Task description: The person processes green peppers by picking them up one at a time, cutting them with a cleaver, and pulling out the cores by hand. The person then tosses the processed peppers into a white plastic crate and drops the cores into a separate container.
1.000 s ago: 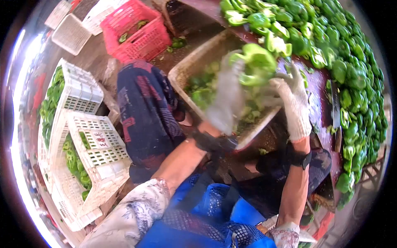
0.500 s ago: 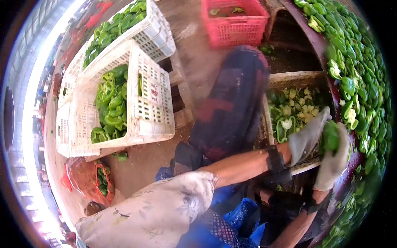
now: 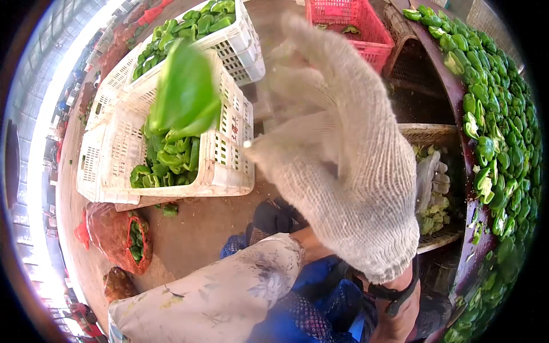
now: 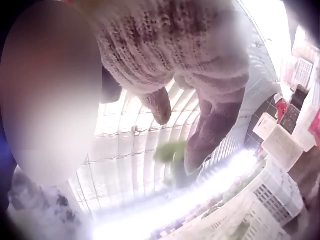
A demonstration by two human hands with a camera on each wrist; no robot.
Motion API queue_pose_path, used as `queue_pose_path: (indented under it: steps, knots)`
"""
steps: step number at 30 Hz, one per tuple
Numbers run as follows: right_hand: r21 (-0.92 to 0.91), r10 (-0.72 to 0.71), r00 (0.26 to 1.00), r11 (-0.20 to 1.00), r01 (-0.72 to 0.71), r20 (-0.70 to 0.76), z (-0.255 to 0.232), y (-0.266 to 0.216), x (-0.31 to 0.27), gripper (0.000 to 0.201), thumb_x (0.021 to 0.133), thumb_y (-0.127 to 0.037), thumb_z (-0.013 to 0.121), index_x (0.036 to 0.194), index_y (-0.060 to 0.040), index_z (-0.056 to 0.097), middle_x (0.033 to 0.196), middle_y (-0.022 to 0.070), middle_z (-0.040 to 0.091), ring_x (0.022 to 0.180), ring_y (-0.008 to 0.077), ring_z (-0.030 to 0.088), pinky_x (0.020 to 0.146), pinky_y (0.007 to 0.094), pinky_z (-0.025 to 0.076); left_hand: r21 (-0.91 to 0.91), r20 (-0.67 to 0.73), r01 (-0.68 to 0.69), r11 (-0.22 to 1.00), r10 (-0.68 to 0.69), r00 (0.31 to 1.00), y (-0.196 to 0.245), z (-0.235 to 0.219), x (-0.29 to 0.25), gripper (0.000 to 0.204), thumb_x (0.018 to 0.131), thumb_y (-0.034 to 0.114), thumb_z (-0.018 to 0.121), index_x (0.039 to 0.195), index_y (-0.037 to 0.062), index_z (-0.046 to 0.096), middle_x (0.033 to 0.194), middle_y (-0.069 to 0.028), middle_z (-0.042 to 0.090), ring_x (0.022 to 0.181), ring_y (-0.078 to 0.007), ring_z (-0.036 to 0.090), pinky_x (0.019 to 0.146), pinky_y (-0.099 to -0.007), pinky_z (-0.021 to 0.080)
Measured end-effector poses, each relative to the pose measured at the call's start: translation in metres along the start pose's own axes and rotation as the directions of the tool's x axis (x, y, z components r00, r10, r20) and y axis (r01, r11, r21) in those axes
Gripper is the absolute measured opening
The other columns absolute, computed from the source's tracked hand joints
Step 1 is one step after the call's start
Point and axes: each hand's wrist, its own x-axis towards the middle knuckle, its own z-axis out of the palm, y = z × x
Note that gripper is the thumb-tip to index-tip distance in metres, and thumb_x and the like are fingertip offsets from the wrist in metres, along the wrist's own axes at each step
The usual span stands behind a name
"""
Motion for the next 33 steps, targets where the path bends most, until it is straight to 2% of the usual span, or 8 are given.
queue_pose_path:
  steps: [5,15,20,21,23,25,28,33]
  knots:
    - [-0.103,0.409,0.876,0.889,-0.445,-0.258,-0.049,0.008,-0.028,0.03,0.101,-0.005,0.062,0.13,0.0011,0.066,0.108,0.0131,0.075,0.076,0.0165,0.073,0.061,0.0256,0.06,-0.072,0.005,-0.048,0.996,0.049,0.999,0.018,0.006,-0.006,0.041,0.105,0.048,0.046,0.099,0.0093,0.059,0.088,-0.0068,0.063,0.081,-0.0216,0.059,0.077,-0.0379,0.05]
    - [-0.379,0.061,0.768,0.843,-0.381,-0.638,-0.199,0.038,-0.099,0.043,0.114,-0.029,0.041,0.141,-0.0022,0.061,0.101,0.011,0.076,0.067,0.0095,0.063,0.059,0.0254,0.052,0.133,0.036,-0.395,0.909,0.394,0.918,0.139,0.074,-0.157,0.045,0.107,0.043,0.049,0.088,0.0047,0.063,0.077,-0.0101,0.066,0.07,-0.0236,0.062,0.069,-0.0397,0.054]
    - [-0.206,0.277,0.718,0.838,-0.506,-0.638,-0.203,0.078,-0.13,0.041,0.113,-0.03,0.045,0.137,-0.002,0.065,0.102,0.0086,0.075,0.068,0.0093,0.064,0.056,0.0242,0.05,0.78,-0.128,-0.266,0.566,0.561,0.818,0.217,0.047,-0.316,0.055,0.105,0.05,0.053,0.113,-0.0026,0.069,0.102,-0.016,0.075,0.093,-0.0257,0.073,0.086,-0.0404,0.059]
    - [-0.221,0.285,0.729,0.83,-0.513,-0.622,-0.206,0.082,-0.137,0.041,0.113,-0.03,0.046,0.136,-0.0023,0.065,0.102,0.0085,0.075,0.069,0.0091,0.064,0.055,0.024,0.05,0.838,0.124,-0.46,0.294,0.719,0.684,0.248,0.008,-0.335,0.057,0.105,0.051,0.053,0.118,-0.0024,0.069,0.107,-0.0156,0.074,0.093,-0.0267,0.073,0.087,-0.0408,0.059]
    - [-0.243,0.299,0.736,0.812,-0.53,-0.607,-0.206,0.085,-0.144,0.041,0.113,-0.031,0.046,0.135,-0.0027,0.067,0.102,0.0082,0.075,0.069,0.0087,0.064,0.055,0.0238,0.05,0.967,0.144,-0.255,-0.009,0.843,0.517,0.328,-0.025,-0.379,0.051,0.107,0.046,0.052,0.122,-0.0006,0.068,0.116,-0.0144,0.072,0.102,-0.0256,0.071,0.093,-0.0381,0.058]
    - [-0.262,0.296,0.729,0.797,-0.545,-0.617,-0.2,0.083,-0.144,0.041,0.113,-0.031,0.047,0.134,-0.0029,0.068,0.102,0.0082,0.075,0.068,0.0085,0.064,0.055,0.0238,0.05,0.981,-0.117,0.184,0.058,0.936,0.331,0.398,-0.077,-0.41,0.05,0.107,0.046,0.052,0.126,0.0019,0.068,0.124,-0.0146,0.07,0.114,-0.0268,0.067,0.1,-0.0419,0.055]
    - [-0.274,0.328,0.716,0.763,-0.586,-0.616,-0.197,0.082,-0.142,0.041,0.113,-0.032,0.047,0.133,-0.0028,0.068,0.102,0.008,0.074,0.068,0.0085,0.064,0.055,0.0237,0.049,0.779,-0.383,0.623,0.071,0.84,0.383,0.438,-0.147,-0.436,0.067,0.101,0.061,0.054,0.134,0.0041,0.066,0.143,-0.0207,0.062,0.136,-0.0322,0.054,0.117,-0.0457,0.04]
    - [-0.251,0.375,0.7,0.746,-0.617,-0.608,-0.192,0.083,-0.136,0.041,0.113,-0.031,0.047,0.132,-0.0024,0.068,0.1,0.0077,0.074,0.066,0.0088,0.064,0.054,0.0232,0.048,0.647,-0.505,0.758,0.085,0.793,0.342,0.445,-0.239,-0.426,0.085,0.1,0.071,0.044,0.16,0.0105,0.042,0.159,-0.0187,0.046,0.152,-0.0362,0.036,0.125,-0.0515,0.029]
